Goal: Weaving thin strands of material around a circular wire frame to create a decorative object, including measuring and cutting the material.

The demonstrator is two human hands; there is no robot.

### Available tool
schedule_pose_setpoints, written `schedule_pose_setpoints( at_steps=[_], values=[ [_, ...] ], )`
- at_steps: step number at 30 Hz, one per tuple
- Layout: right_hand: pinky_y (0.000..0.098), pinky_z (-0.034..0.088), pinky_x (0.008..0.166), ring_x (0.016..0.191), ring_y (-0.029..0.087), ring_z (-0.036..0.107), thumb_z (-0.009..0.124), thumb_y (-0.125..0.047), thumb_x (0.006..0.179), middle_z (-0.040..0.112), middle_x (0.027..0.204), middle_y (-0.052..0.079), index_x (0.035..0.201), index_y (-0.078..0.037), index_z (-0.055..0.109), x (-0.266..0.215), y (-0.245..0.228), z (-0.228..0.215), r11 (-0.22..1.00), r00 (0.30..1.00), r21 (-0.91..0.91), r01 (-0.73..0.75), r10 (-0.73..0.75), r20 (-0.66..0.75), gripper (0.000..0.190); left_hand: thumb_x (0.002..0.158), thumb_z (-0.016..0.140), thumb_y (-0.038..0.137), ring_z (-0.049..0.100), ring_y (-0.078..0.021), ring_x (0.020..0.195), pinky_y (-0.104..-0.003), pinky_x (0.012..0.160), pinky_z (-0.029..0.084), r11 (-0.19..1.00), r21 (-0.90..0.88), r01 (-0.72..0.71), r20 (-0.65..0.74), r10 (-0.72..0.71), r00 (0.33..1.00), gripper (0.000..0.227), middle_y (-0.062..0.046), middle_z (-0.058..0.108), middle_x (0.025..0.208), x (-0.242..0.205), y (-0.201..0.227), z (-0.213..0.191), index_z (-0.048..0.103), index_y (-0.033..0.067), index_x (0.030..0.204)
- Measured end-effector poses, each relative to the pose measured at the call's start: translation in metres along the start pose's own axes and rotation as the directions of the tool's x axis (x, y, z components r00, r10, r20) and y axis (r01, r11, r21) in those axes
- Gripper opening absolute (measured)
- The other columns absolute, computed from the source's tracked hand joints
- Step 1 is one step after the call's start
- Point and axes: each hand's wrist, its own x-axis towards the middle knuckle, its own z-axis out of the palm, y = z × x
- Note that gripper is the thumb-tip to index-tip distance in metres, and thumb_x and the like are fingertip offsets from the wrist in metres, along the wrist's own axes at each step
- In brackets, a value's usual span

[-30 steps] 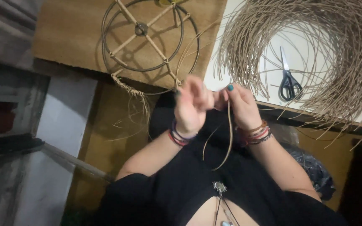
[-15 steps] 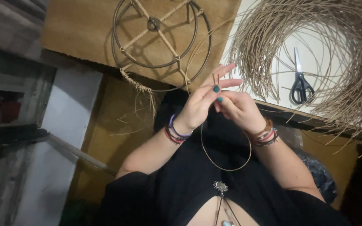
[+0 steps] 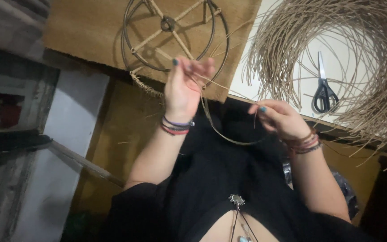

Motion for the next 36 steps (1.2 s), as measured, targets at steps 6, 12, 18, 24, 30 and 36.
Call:
schedule_pose_setpoints(
  at_steps=[6, 12, 18, 24, 30, 36],
  values=[
    [0.0306, 0.045, 0.059, 0.056, 0.015, 0.052, 0.061, -0.010, 0.098, 0.058, 0.060, 0.008, 0.099, -0.003, 0.081, -0.028, 0.026, -0.029, 0.883, 0.998, -0.465, -0.060, 0.056, -0.024, 0.021, 0.106, 0.043, 0.041, 0.072, -0.0296, 0.107, -0.043, 0.098, 0.061, 0.995, 0.010, -0.098, -0.129, 0.099, 0.987, 0.036, -0.001, 0.064, 0.079, 0.007, 0.020, -0.023, 0.052, 0.0155, 0.083],
    [0.0391, 0.055, 0.077, 0.076, 0.030, 0.069, 0.062, -0.023, 0.098, 0.065, 0.083, 0.010, 0.093, -0.009, 0.080, -0.028, 0.033, -0.026, 0.640, 0.983, -0.768, 0.039, 0.115, 0.145, 0.024, 0.105, 0.042, 0.046, 0.072, -0.0160, 0.083, -0.025, 0.079, 0.063, 0.995, 0.058, -0.077, -0.184, 0.087, 0.979, 0.035, 0.004, 0.052, 0.074, 0.005, 0.013, -0.025, 0.046, 0.0178, 0.085],
    [0.0437, 0.055, 0.076, 0.076, 0.036, 0.069, 0.047, -0.025, 0.107, 0.067, 0.081, 0.012, 0.101, -0.008, 0.066, -0.034, 0.044, -0.026, 0.548, 0.996, -0.836, -0.009, 0.080, 0.041, 0.026, 0.107, 0.038, 0.043, 0.073, -0.0195, 0.072, -0.026, 0.065, 0.062, 0.963, 0.224, -0.153, -0.066, 0.172, 0.983, 0.035, -0.003, 0.059, 0.074, -0.014, 0.039, -0.026, 0.045, 0.0176, 0.084],
    [0.0431, 0.056, 0.074, 0.078, 0.034, 0.066, 0.043, -0.028, 0.106, 0.066, 0.091, 0.011, 0.108, -0.008, 0.068, -0.021, 0.053, -0.026, 0.576, 0.931, -0.733, 0.364, -0.201, 0.304, 0.033, 0.098, 0.022, 0.076, 0.019, -0.0372, 0.158, -0.057, 0.130, 0.013, 0.975, -0.147, 0.169, 0.751, -0.001, 0.660, 0.087, -0.017, 0.025, 0.169, -0.047, 0.094, -0.069, 0.044, 0.0158, 0.157],
    [0.0539, 0.055, 0.086, 0.100, 0.041, 0.071, 0.054, -0.013, 0.104, 0.073, 0.106, 0.022, 0.118, -0.002, 0.074, 0.050, 0.019, 0.041, 0.708, 0.934, -0.608, 0.358, -0.263, 0.243, 0.026, 0.100, 0.041, 0.056, 0.074, -0.0426, 0.099, -0.053, 0.090, 0.059, 0.961, 0.139, 0.240, 0.124, -0.258, 0.958, 0.066, -0.030, 0.074, 0.103, -0.075, 0.051, -0.179, 0.071, -0.0014, 0.112],
    [0.0546, 0.057, 0.067, 0.069, 0.042, 0.072, 0.055, -0.030, 0.105, 0.070, 0.073, 0.014, 0.108, -0.019, 0.059, 0.151, 0.049, 0.126, 0.080, 0.946, -0.995, 0.053, -0.322, 0.025, 0.011, 0.087, 0.068, 0.016, 0.073, -0.0262, 0.097, -0.036, 0.080, 0.063, -0.329, 0.909, -0.256, 0.311, 0.126, 0.942, 0.068, -0.013, 0.065, 0.123, -0.093, -0.010, -0.179, 0.047, 0.0094, 0.151]
  ],
)
